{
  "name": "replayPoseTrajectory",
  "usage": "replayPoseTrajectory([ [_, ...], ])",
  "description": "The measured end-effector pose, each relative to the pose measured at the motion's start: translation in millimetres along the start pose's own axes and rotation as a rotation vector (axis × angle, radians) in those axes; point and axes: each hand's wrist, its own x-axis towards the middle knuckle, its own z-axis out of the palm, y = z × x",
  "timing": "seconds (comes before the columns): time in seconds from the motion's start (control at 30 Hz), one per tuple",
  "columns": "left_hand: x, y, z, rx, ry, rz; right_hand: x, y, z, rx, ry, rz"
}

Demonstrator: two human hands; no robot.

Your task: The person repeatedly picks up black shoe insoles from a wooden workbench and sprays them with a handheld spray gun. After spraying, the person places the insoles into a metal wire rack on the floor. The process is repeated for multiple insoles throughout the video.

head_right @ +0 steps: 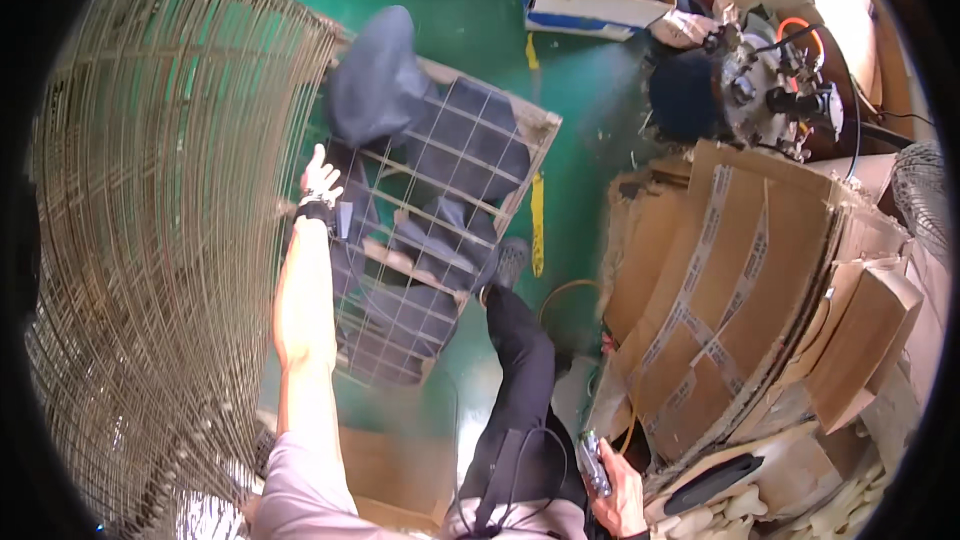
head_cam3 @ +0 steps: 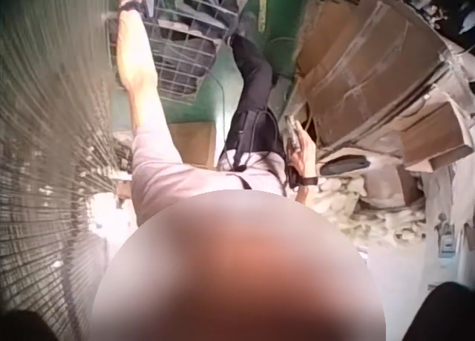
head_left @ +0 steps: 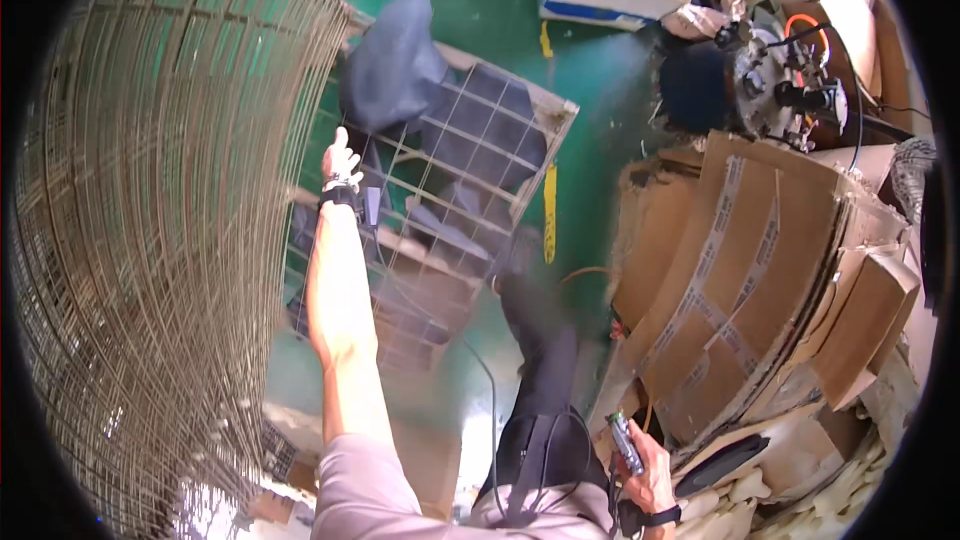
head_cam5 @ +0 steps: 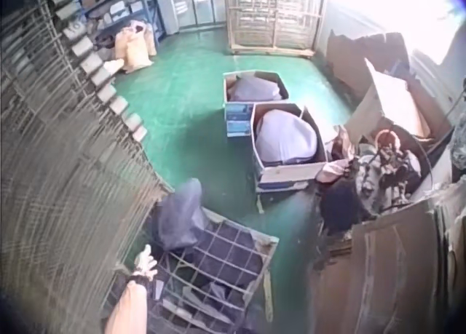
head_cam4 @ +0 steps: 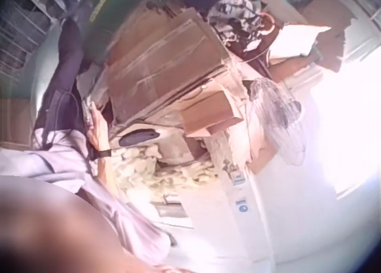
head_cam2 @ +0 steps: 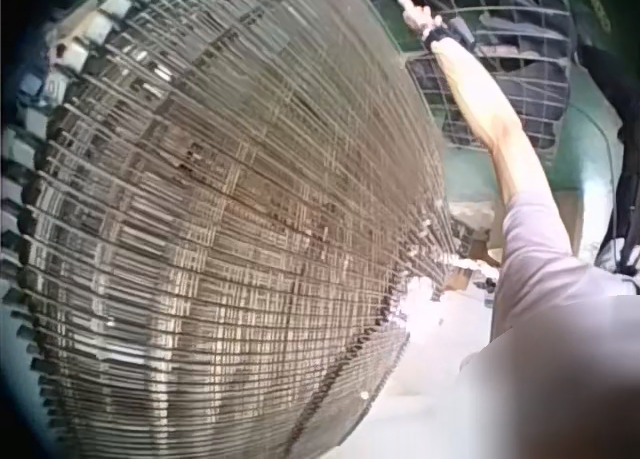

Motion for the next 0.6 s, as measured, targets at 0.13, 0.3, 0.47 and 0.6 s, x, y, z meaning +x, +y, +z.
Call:
replayPoseTrajectory([
  [0.13,-47.4,-73.3,-2.8,-0.230,-0.297,-0.111,-8.8,9.3,-5.0,0.021,0.047,-0.060],
  [0.3,-166.9,-130.0,39.6,0.082,-0.292,-0.001,-47.4,25.6,-15.3,0.026,0.158,-0.045],
  [0.47,-352.5,-142.4,110.9,0.137,-0.682,0.217,-104.6,64.5,-14.7,0.076,0.326,-0.167],
  [0.6,-505.0,-136.4,129.9,0.276,-0.912,0.391,-170.5,104.3,-1.7,0.133,0.408,-0.160],
])
